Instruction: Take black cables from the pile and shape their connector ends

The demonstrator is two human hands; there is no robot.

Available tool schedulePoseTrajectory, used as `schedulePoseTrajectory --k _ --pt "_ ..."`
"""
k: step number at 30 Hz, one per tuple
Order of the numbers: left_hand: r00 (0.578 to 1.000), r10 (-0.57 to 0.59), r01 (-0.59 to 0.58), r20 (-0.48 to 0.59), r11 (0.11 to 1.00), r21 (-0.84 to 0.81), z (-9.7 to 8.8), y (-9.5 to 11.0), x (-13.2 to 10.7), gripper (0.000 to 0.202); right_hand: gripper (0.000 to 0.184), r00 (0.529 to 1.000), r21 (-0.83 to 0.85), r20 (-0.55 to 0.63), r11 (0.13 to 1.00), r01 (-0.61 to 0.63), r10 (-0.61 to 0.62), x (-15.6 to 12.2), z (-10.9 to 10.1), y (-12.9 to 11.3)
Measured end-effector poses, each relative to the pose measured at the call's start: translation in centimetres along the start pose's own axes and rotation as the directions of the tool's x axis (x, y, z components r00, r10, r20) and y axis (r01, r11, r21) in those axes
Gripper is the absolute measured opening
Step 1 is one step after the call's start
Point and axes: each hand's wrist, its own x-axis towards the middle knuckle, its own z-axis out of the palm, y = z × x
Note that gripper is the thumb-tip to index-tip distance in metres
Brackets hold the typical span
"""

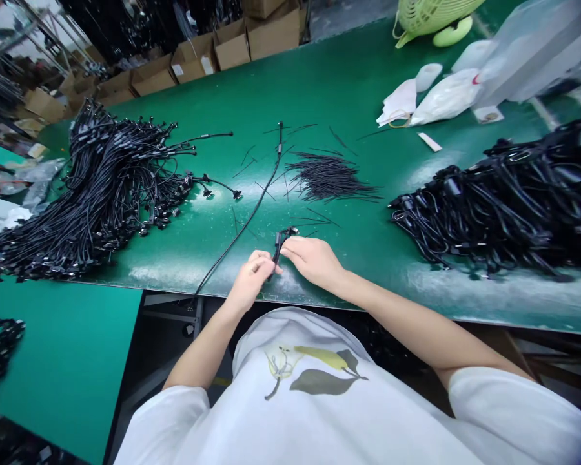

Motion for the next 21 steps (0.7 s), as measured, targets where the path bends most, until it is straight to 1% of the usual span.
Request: schedulePoseTrajectory --k 1,2,3,5,7,8,10,11,12,13,14,15,16,17,18,19,20,21 --pt "1.0 -0.011 0.011 -0.021 1.0 -0.022 0.3 -0.5 0.0 0.038 0.03 0.999 -0.071 -0.032 0.997 0.014 -0.016 -0.1 0.1 0.0" --pt "0.999 -0.009 0.006 -0.034 0.997 -0.072 0.7 -0.9 -0.1 0.035 0.031 0.998 -0.122 -0.063 0.992 0.023 -0.03 -0.2 0.3 -0.1" --pt "0.999 0.004 -0.011 -0.048 0.99 -0.138 1.1 -1.3 -0.1 0.035 0.032 0.995 -0.148 -0.088 0.989 0.029 -0.042 -0.2 0.4 -0.2" --pt "0.997 0.037 -0.054 -0.072 0.967 -0.251 1.6 -1.8 -0.1 0.038 0.034 0.991 -0.138 -0.115 0.989 0.047 -0.064 -0.3 0.5 -0.5" --pt "0.998 0.039 -0.052 -0.048 0.954 -0.295 2.0 -2.2 0.0 0.042 0.034 0.99 -0.062 -0.13 0.997 0.05 -0.058 -0.3 0.5 -0.8" --pt "0.999 0.029 -0.035 -0.024 0.955 -0.293 2.2 -2.5 0.1 0.045 0.034 0.99 0.003 -0.137 0.999 0.033 -0.033 -0.3 0.5 -1.0" --pt "1.0 0.019 -0.021 -0.008 0.963 -0.27 2.5 -3.0 0.3 0.05 0.033 0.989 0.215 -0.123 0.975 -0.054 0.082 -0.3 0.5 -1.3" --pt "0.999 0.029 -0.034 -0.024 0.969 -0.243 2.6 -3.2 0.3 0.051 0.034 0.983 0.363 -0.082 0.923 -0.125 0.166 -0.2 0.5 -1.4" --pt "0.998 0.049 -0.058 -0.051 0.977 -0.205 2.7 -3.4 0.4 0.052 0.035 0.969 0.518 -0.002 0.829 -0.211 0.248 -0.3 0.6 -1.5" --pt "0.995 0.074 -0.085 -0.073 0.983 -0.161 2.8 -3.5 0.3 0.052 0.037 0.946 0.65 0.119 0.697 -0.303 0.3 -0.3 0.7 -1.4" --pt "0.992 0.099 -0.108 -0.08 0.986 -0.124 2.9 -3.5 0.3 0.052 0.041 0.915 0.738 0.255 0.548 -0.393 0.313 -0.4 0.8 -1.3" --pt "0.991 0.117 -0.124 -0.067 0.987 -0.102 3.0 -3.3 0.2 0.052 0.045 0.879 0.776 0.377 0.418 -0.472 0.292 -0.5 0.9 -1.2" --pt "0.991 0.126 -0.13 -0.042 0.987 -0.099 3.0 -3.0 0.1 0.05 0.048 0.846 0.777 0.468 0.337 -0.532 0.256 -0.7 0.9 -1.0" --pt "0.991 0.129 -0.13 -0.016 0.985 -0.111 3.0 -2.6 0.1 0.048 0.051 0.822 0.756 0.524 0.323 -0.569 0.222 -0.9 0.8 -0.8" --pt "0.992 0.126 -0.125 -0.004 0.983 -0.132 3.0 -2.2 0.1 0.043 0.053 0.816 0.723 0.541 0.384 -0.574 0.202 -1.1 0.6 -0.6" --pt "0.993 0.116 -0.117 -0.014 0.981 -0.156 2.9 -1.8 0.1 0.039 0.054 0.832 0.674 0.517 0.504 -0.541 0.2 -1.3 0.3 -0.5" --pt "0.994 0.098 -0.104 -0.043 0.978 -0.182 2.9 -1.4 0.3 0.035 0.055 0.869 0.601 0.449 0.649 -0.467 0.209 -1.5 -0.2 -0.4" --pt "0.993 0.076 -0.093 -0.089 0.974 -0.208 2.8 -1.1 0.4 0.032 0.054 0.918 0.504 0.336 0.783 -0.365 0.212 -1.6 -0.7 -0.4"
